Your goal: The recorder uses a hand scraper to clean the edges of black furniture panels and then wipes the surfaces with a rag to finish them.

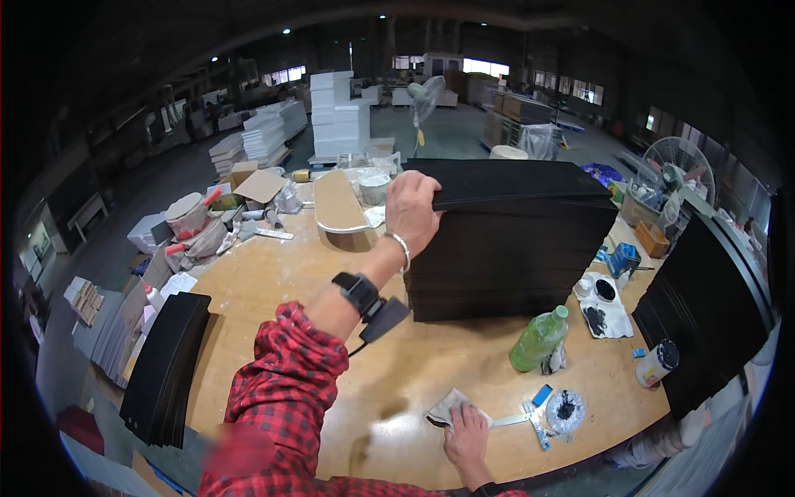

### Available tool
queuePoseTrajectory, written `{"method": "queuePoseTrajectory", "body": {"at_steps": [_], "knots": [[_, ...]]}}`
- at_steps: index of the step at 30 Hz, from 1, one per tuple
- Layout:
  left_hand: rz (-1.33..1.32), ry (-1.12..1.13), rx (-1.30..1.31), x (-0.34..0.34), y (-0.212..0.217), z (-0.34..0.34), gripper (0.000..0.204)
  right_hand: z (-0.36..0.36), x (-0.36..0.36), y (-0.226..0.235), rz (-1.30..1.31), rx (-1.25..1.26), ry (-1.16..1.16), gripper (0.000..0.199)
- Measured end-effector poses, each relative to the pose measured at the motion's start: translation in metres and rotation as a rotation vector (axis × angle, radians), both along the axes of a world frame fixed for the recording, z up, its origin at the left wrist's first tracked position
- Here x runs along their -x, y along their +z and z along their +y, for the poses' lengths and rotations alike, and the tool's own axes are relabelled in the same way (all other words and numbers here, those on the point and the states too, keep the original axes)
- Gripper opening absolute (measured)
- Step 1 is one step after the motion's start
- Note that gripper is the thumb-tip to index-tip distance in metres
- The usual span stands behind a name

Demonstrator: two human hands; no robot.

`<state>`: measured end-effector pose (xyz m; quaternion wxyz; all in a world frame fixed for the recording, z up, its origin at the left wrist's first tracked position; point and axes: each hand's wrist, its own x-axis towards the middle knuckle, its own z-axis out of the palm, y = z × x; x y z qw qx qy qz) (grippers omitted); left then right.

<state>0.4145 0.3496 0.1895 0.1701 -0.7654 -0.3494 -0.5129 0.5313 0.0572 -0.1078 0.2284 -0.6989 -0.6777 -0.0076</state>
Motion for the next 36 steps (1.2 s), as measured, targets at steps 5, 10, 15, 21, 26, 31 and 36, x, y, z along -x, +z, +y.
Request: {"method": "queuePoseTrajectory", "body": {"at_steps": [5,10,15,21,26,31,36], "knots": [[-0.957,-0.697,1.168,0.008,0.005,-0.042,0.075,-0.002,0.001,-0.008,0.016,0.012,-0.026,0.047],[-1.265,-1.123,1.359,-0.022,0.017,-0.021,0.055,-0.005,0.000,-0.008,0.055,0.041,-0.043,0.051],[-1.314,-1.048,1.261,-0.009,0.009,-0.005,0.023,-0.001,0.018,-0.005,0.112,0.019,-0.021,0.050],[-1.204,-1.107,1.012,0.054,-0.008,-0.094,0.020,0.002,-0.003,-0.019,0.077,-0.011,-0.020,0.050],[-1.300,-0.831,1.052,0.209,-0.037,-0.207,0.031,0.001,0.005,-0.012,0.094,0.003,0.025,0.048],[-1.369,-0.606,1.068,0.302,-0.093,-0.318,0.037,0.008,-0.029,-0.001,0.698,0.150,-0.035,0.043],[-1.539,-0.363,1.290,0.362,-0.160,-0.394,0.031,0.028,-0.073,0.012,1.368,-0.125,-0.172,0.049]]}}
